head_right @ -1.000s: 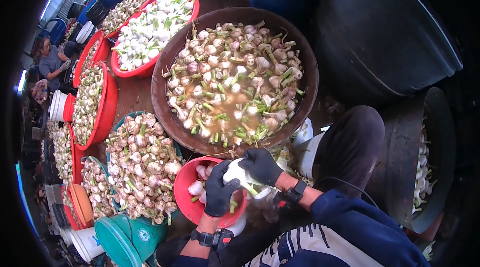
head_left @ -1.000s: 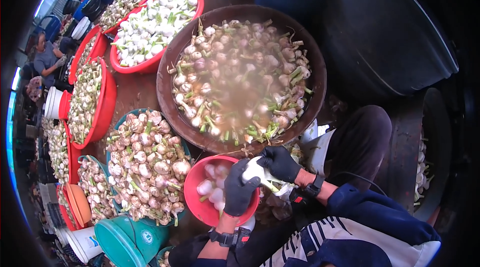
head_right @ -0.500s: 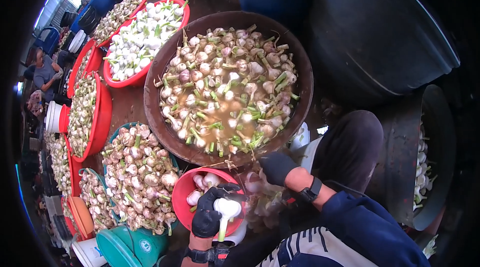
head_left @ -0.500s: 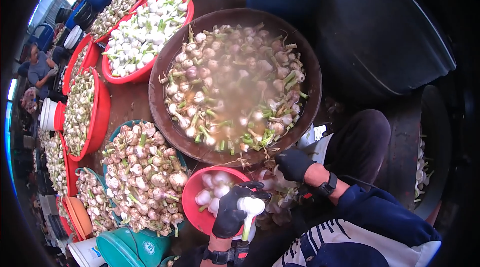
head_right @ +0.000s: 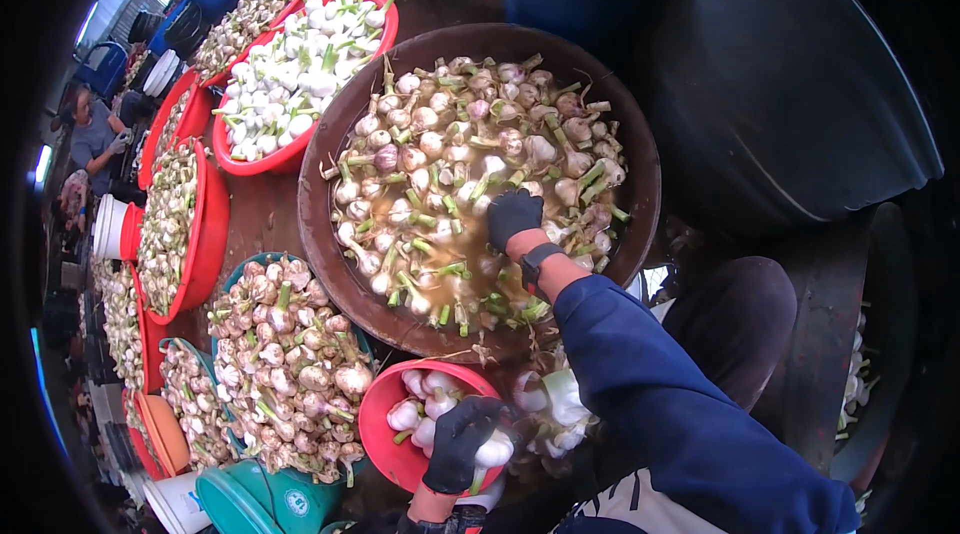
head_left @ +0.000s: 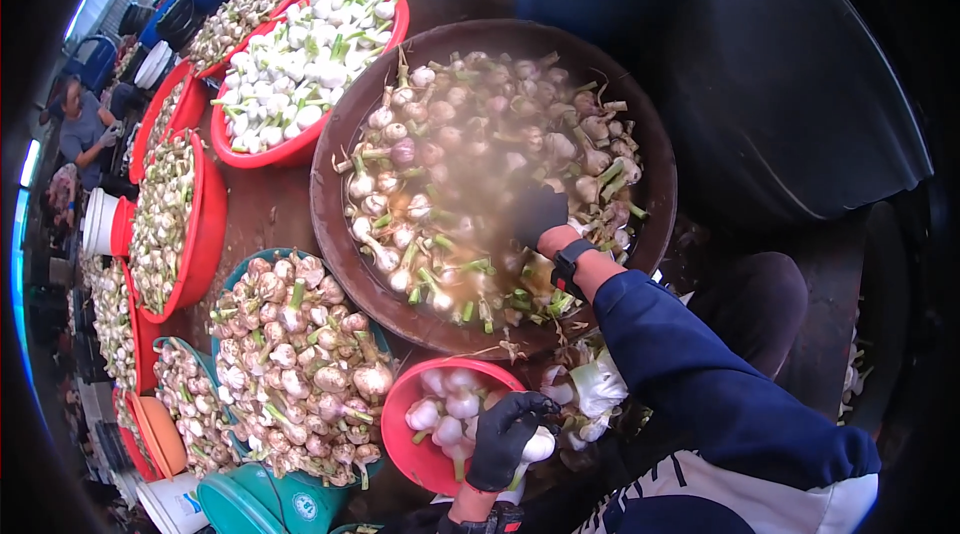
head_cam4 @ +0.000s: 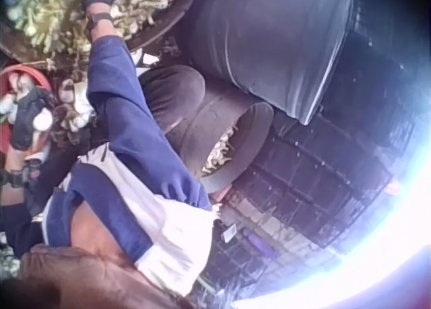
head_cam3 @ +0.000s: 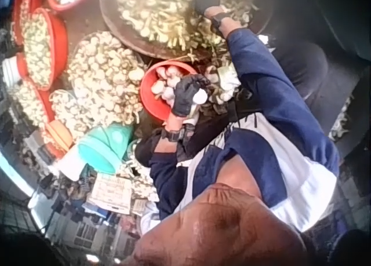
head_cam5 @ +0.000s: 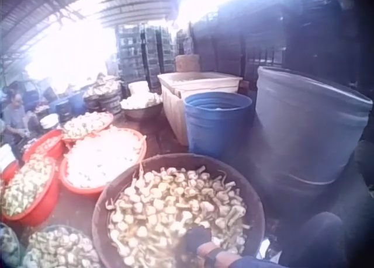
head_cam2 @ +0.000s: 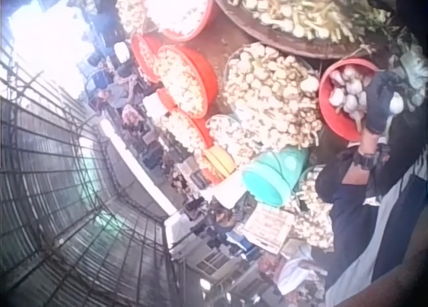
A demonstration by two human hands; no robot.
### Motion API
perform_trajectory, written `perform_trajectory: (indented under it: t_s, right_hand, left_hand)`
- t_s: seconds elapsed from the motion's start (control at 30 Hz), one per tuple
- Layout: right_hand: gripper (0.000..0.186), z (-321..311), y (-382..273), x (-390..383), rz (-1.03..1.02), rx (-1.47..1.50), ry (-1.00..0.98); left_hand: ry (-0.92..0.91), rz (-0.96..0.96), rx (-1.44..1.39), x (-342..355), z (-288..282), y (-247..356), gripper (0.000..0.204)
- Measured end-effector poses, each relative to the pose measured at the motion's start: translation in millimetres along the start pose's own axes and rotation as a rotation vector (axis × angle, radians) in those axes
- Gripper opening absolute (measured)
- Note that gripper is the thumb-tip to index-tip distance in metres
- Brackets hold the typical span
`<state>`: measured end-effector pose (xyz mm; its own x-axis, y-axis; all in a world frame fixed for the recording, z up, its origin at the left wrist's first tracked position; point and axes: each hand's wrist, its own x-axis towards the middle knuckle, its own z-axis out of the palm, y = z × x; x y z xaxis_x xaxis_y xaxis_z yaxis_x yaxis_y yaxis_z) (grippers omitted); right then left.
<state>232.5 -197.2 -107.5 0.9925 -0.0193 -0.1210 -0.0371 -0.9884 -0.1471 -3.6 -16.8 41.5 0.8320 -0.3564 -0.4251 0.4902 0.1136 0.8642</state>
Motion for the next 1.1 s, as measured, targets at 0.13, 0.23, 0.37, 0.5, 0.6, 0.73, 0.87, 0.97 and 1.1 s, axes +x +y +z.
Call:
perform_trajectory:
  t_s: [0.13, 0.23, 0.37, 0.5, 0.6, 0.73, 0.87, 0.97, 1.1]
  right_hand:
    - [0.019, 10.7, 11.6, -3.2, 0.035, 0.039, -0.106]
    - [0.015, 3.1, 30.9, -26.4, -0.174, 0.083, -0.116]
    - [0.025, -59.0, 27.1, -80.5, -0.314, 0.658, -0.405]
    - [0.03, -73.3, 3.9, -127.4, -0.586, 0.901, -0.581]
    - [0.029, -93.2, -9.3, -160.2, -0.565, 0.908, -0.446]
    - [0.023, -105.5, -24.5, -181.7, -0.459, 0.841, 0.124]
    - [0.009, -115.1, -45.2, -204.4, -0.389, 0.879, 0.23]
    - [0.009, -117.5, -51.8, -216.3, -0.363, 0.819, 0.304]
    - [0.007, -115.1, -52.6, -219.7, -0.403, 0.753, 0.344]
  left_hand:
    - [0.064, -0.017, -0.046, 7.8, -3.5, -5.7, 0.018]
    - [0.158, -0.063, -0.216, 10.7, -5.8, -5.4, 0.018]
    - [0.219, -0.191, -0.624, 12.6, -10.5, 0.5, 0.015]
    - [0.043, 0.142, 0.225, 22.3, -30.4, -37.9, 0.044]
    - [0.221, 0.008, -0.289, 23.3, -13.9, -7.5, 0.035]
    - [0.374, 0.178, -0.124, 18.5, -16.3, -7.0, 0.032]
    - [0.453, 0.281, 0.053, 18.7, -15.2, -17.4, 0.033]
    - [0.523, 0.297, 0.139, 16.0, -4.5, -15.3, 0.031]
    - [0.561, 0.289, 0.252, 11.9, -7.0, -27.5, 0.028]
